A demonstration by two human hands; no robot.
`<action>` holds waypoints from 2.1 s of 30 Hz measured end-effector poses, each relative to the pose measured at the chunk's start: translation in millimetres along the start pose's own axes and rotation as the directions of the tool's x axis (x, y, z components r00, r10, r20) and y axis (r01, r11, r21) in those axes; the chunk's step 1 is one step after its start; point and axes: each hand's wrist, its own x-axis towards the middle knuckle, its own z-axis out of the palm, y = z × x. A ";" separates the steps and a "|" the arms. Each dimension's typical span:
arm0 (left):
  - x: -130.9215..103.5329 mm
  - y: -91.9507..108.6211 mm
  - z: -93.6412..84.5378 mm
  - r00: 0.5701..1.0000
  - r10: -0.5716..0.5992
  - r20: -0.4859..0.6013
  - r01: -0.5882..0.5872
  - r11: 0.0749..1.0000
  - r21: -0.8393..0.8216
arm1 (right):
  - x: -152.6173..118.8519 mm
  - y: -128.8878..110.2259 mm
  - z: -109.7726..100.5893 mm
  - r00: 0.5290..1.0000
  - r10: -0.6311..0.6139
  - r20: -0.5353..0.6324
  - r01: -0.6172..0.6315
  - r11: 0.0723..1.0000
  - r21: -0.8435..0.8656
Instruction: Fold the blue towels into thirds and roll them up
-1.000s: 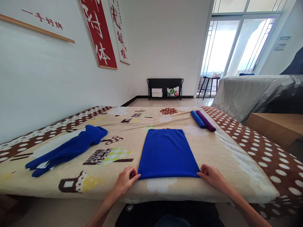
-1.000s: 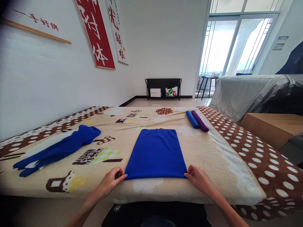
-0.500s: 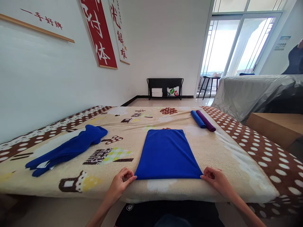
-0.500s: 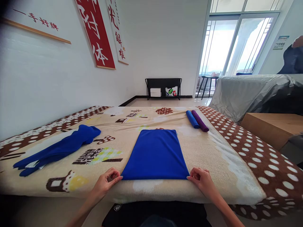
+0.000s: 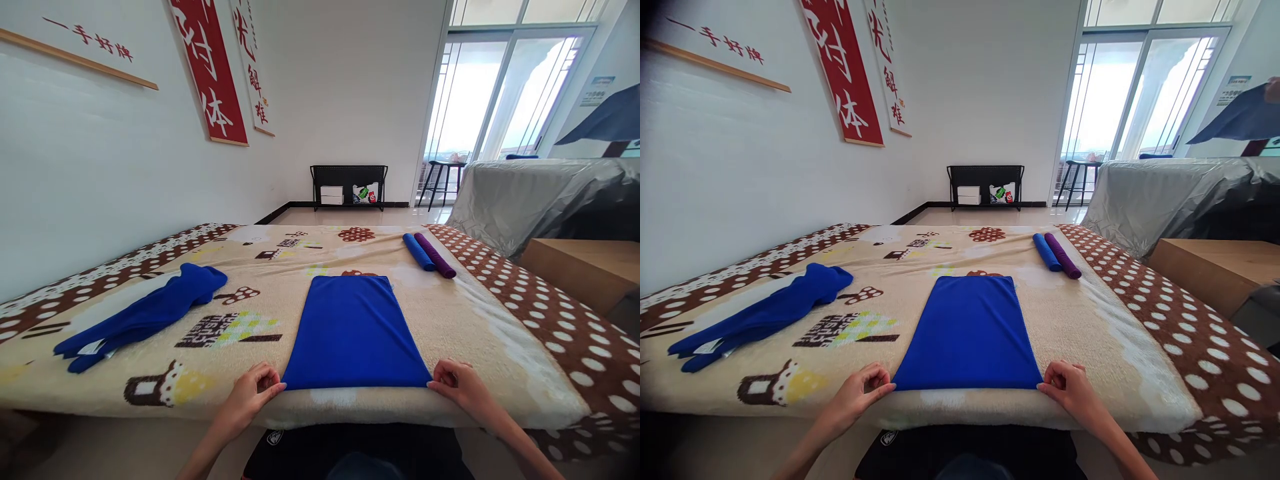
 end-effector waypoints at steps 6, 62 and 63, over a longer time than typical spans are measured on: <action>-6.0 17.3 -7.0 0.998 -0.049 0.040 0.041 0.980 0.193 | -3.5 -16.9 -21.0 0.998 0.014 0.062 -0.012 1.000 -0.019; 15.8 8.9 78.3 0.921 0.325 -0.216 -0.121 0.764 0.634 | 25.0 -44.2 67.0 0.901 -0.234 -0.365 0.040 0.883 -0.468; 15.8 8.8 78.4 0.920 0.326 -0.216 -0.120 0.762 0.637 | 25.0 -44.2 67.2 0.900 -0.237 -0.366 0.039 0.880 -0.473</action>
